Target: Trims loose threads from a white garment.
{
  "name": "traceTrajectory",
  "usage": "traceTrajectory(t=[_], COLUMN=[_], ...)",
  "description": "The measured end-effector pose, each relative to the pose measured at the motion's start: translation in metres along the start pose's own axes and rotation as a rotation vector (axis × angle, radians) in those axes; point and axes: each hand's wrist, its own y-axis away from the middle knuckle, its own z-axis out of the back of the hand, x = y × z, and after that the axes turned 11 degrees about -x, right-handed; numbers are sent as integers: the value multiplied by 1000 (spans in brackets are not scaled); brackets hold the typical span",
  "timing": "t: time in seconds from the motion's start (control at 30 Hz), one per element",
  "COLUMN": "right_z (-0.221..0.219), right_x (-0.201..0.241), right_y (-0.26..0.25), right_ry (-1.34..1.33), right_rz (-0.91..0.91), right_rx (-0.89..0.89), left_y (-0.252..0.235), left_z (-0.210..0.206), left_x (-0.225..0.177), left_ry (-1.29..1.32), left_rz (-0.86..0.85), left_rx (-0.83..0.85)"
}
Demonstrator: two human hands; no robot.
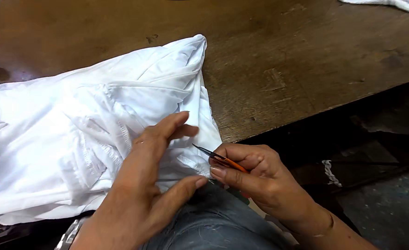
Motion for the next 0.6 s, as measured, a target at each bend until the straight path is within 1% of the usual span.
traceTrajectory(t=[0.07, 0.13, 0.23, 0.3, 0.4, 0.5, 0.6], right_z=[0, 0, 2, 9, 14, 12, 5], right_x=[4, 6, 4, 1, -2, 0, 5], right_y=[-2, -3, -2, 1, 8, 15, 18], right_ry=[29, 82, 294, 468, 629, 673, 724], right_rz=[46, 109, 252, 388, 513, 527, 548], right_rx=[-23, -93, -205, -222, -251, -256, -238], left_y=[-10, -18, -25, -27, -22, -16, -14], left_z=[-5, -9, -8, -5, 0, 4, 10], left_x=[9, 13, 12, 10, 5, -2, -9], left_ry=[167, 310, 402, 413, 379, 257, 162], left_rz=[72, 184, 373, 437, 441, 387, 309], left_rx=[113, 161, 133, 78, 3, -116, -180])
